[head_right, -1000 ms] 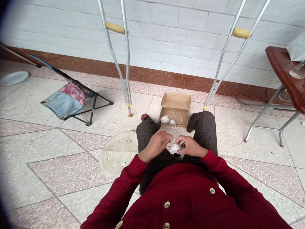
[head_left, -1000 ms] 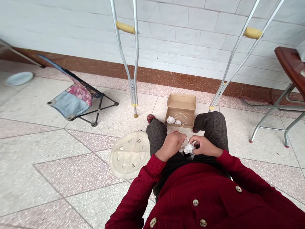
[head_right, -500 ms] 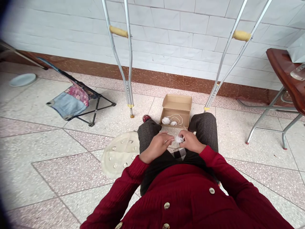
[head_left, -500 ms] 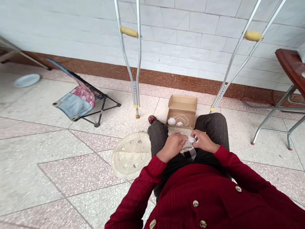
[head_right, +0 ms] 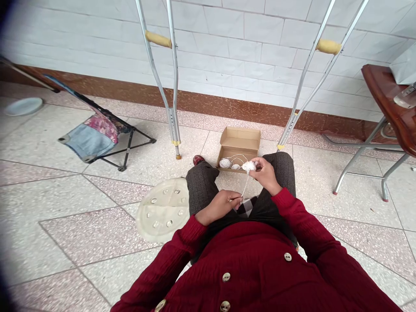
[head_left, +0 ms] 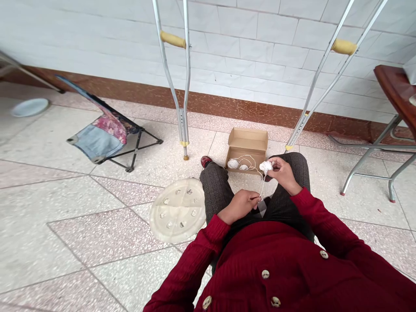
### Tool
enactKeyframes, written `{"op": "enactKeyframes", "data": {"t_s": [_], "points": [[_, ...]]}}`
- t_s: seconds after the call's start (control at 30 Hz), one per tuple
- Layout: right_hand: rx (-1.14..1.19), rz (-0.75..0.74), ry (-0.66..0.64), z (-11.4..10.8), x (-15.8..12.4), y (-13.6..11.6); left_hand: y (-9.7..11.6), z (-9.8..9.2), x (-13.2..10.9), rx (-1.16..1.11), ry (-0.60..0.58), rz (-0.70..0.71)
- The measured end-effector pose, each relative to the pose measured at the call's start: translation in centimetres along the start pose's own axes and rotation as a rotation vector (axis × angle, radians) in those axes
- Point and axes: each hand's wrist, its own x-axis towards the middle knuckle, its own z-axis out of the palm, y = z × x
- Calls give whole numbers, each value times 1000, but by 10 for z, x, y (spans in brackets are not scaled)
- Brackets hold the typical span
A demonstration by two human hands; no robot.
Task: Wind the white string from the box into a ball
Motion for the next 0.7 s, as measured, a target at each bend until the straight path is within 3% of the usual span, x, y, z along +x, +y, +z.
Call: {"op": "enactKeyframes", "data": {"t_s": [0.07,0.13,0.27,0.37,0.43,0.53,0.7], "points": [[-194,-16,-52,2,-4,16,4,-12,-2,99,26,46],[-271,-28,-193,4,-17,24,6,-27,-2,195,110,89],[-100,29,-545,4,-45,12,2,-47,6,207,215,111],[94,122,-685,4,-49,-10,-2,-45,13,95,207,100],[235,187,-654,3,-46,-23,-5,-37,16,14,230,73],[407,234,-473,4,-38,-36,-10,-22,17,-64,237,-3],[394,166,-161,13,-15,-21,-9,-1,9,-8,102,-48]]}}
